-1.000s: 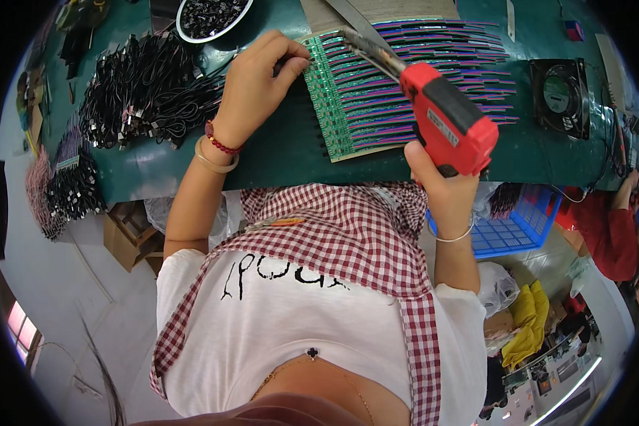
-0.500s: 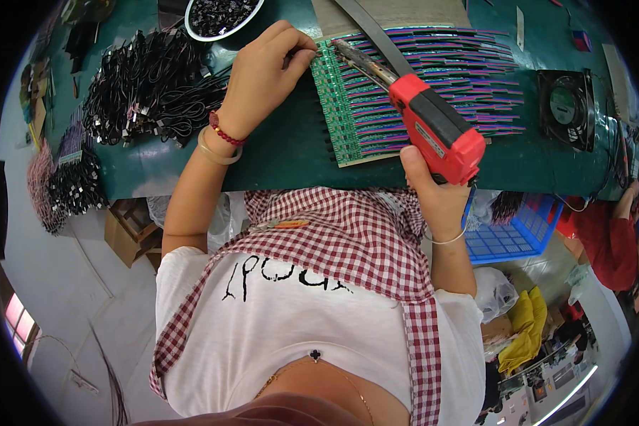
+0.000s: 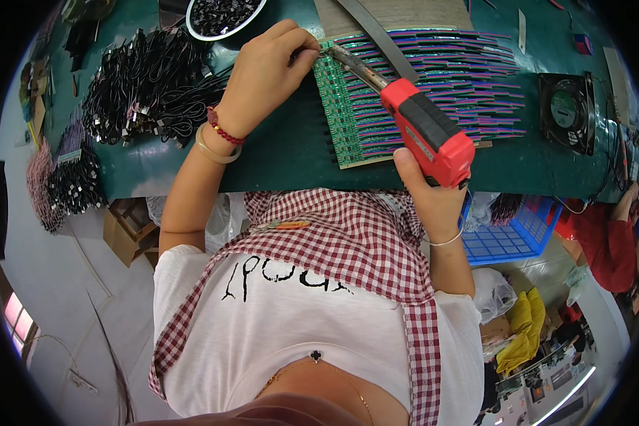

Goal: The person solders wire connections onto circuit boards using a soldering gun.

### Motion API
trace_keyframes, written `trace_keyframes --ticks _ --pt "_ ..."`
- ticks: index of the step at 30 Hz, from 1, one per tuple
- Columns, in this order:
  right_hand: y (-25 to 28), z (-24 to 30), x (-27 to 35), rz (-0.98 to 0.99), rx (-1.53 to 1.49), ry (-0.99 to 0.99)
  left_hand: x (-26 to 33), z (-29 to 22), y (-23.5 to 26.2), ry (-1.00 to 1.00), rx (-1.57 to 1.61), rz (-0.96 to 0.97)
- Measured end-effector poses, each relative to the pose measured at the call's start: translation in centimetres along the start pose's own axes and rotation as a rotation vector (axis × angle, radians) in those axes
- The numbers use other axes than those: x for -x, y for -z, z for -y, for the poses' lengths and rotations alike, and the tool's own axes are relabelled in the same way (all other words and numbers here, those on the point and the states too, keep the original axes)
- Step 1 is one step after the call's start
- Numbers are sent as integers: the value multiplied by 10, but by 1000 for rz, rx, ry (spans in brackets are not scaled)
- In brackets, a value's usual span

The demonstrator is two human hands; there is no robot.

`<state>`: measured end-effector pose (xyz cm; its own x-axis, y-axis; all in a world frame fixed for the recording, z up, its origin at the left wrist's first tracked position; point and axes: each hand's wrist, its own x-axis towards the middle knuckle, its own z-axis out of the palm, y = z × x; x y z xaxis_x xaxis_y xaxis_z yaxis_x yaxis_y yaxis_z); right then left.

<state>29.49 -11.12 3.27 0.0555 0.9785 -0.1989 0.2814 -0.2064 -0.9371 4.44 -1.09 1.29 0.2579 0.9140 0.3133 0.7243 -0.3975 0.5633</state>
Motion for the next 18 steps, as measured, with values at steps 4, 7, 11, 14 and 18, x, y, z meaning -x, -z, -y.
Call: trace_keyframes --ticks 4,7,11,14,18 --pt "-3 7 4 -33 -86 -48 -2 -2 -1 9 9 -8" --pt "-1 12 6 -51 -184 -124 -2 -3 -1 14 -7 -5" --pt "-1 15 4 -25 -241 -111 -3 -3 -1 9 -17 -6" --pt "0 11 5 -30 -243 -112 -4 -4 1 -1 -37 11" --pt "0 11 7 -21 -217 -130 -3 -6 3 7 -64 31"
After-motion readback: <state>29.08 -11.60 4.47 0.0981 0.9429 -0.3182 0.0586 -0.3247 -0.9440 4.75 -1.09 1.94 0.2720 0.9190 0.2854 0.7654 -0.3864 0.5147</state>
